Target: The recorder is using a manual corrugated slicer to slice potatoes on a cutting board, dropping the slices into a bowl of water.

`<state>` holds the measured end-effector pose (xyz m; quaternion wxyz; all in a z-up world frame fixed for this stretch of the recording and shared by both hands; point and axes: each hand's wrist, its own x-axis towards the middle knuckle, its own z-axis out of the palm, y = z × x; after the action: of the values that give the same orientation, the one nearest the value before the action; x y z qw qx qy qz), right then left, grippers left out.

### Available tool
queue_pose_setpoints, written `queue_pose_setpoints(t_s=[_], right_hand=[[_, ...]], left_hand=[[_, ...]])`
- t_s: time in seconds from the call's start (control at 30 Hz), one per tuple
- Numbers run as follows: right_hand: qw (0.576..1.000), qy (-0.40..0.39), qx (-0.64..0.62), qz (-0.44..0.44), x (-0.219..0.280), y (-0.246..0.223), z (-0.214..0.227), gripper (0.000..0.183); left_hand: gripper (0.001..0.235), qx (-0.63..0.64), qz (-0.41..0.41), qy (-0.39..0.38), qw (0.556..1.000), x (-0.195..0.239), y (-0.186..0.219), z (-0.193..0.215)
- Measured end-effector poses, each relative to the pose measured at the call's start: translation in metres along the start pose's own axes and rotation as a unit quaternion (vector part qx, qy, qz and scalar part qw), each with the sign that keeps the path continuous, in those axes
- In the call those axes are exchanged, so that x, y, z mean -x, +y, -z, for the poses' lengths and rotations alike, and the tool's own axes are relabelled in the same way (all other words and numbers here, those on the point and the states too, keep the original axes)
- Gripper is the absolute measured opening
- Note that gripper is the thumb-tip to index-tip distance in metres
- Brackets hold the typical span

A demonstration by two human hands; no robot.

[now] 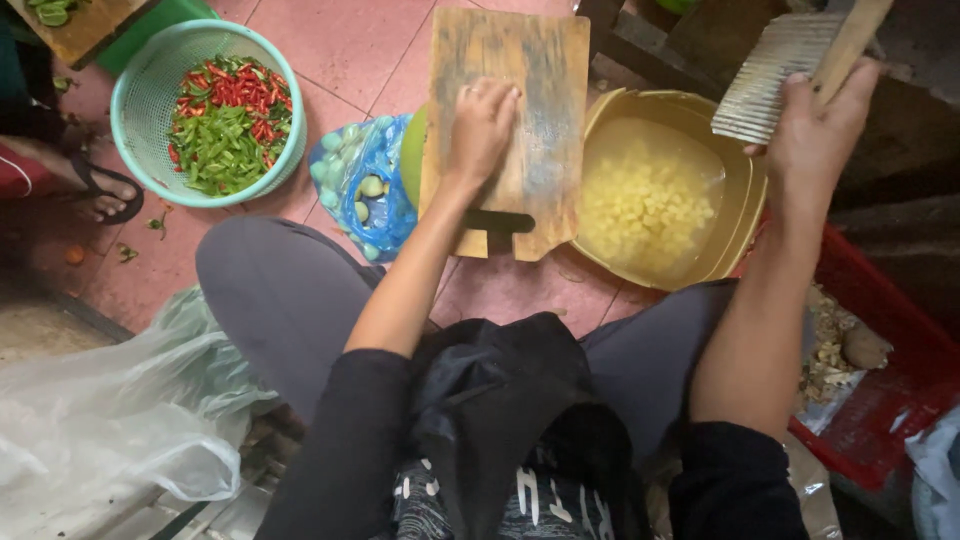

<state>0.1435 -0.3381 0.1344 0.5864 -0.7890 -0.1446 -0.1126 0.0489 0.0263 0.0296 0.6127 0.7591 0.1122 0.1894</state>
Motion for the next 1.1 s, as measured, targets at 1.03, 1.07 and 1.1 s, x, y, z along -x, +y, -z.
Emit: queue_pose_setpoints(t_s=[1.03, 1.07, 1.1], right_hand=[[0.999, -0.036, 0.021, 0.014, -0.001, 0.017, -0.040, 0.029], [0.996, -0.050, 0.043, 0.059, 0.000, 0.025, -0.045, 0.028], [0.996, -0.049, 0.044, 0.060, 0.004, 0.002, -0.059, 0.028]], left_hand=[[0.025, -0.200, 0.034, -0.008, 0.979, 0.189, 0.169, 0.292], [0.024, -0.172, -0.009, 0.068, 0.983, 0.170, 0.181, 0.271], [0.024, -0.171, -0.009, 0.068, 0.983, 0.135, 0.160, 0.236]])
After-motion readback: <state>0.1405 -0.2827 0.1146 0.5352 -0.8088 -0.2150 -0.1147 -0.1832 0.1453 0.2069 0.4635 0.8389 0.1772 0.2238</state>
